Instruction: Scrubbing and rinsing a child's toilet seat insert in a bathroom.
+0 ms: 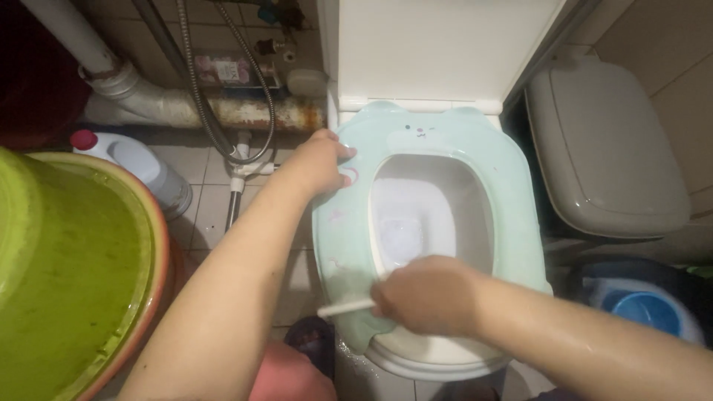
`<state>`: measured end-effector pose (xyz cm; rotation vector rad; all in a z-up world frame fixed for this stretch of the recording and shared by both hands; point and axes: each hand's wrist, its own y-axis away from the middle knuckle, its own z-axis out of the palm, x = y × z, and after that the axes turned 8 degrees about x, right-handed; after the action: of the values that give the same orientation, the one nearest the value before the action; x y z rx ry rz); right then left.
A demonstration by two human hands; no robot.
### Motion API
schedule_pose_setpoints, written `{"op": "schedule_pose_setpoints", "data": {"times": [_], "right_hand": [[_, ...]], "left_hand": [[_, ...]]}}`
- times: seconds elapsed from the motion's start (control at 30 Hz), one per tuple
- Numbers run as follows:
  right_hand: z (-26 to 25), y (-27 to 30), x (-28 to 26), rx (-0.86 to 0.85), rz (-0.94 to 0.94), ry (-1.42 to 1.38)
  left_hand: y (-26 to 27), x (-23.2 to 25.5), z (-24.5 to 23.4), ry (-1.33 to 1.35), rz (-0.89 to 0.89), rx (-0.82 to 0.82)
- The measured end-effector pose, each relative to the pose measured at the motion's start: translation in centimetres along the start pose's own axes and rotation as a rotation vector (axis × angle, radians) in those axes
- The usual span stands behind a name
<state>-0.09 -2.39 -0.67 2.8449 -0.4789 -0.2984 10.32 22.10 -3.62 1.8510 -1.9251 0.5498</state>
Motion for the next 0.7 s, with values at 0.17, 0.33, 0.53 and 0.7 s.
{"op": "schedule_pose_setpoints", "data": {"times": [0.17,0.33,0.53,0.7], "right_hand": [[-4.5,-1.6,1.2,-0.058,0.433,-0.091],[-3.6,-0.2,-0.1,0.053,0.434,-0.184],[-2.0,-0.4,1.2,-0.126,0.37,-0.246],[-0.7,-1.0,3.8,0.22,0.62,-0.359]], "left_hand": [[0.0,-0.6,0.6,-0.013,0.014,0.01],[0.3,-0.3,0.5,-0.027,0.0,0.024],[0.3,-0.3,0.5,-0.022,0.008,0.02],[1.0,0.1,0.4,-0.018,-0.001,0.057]]}}
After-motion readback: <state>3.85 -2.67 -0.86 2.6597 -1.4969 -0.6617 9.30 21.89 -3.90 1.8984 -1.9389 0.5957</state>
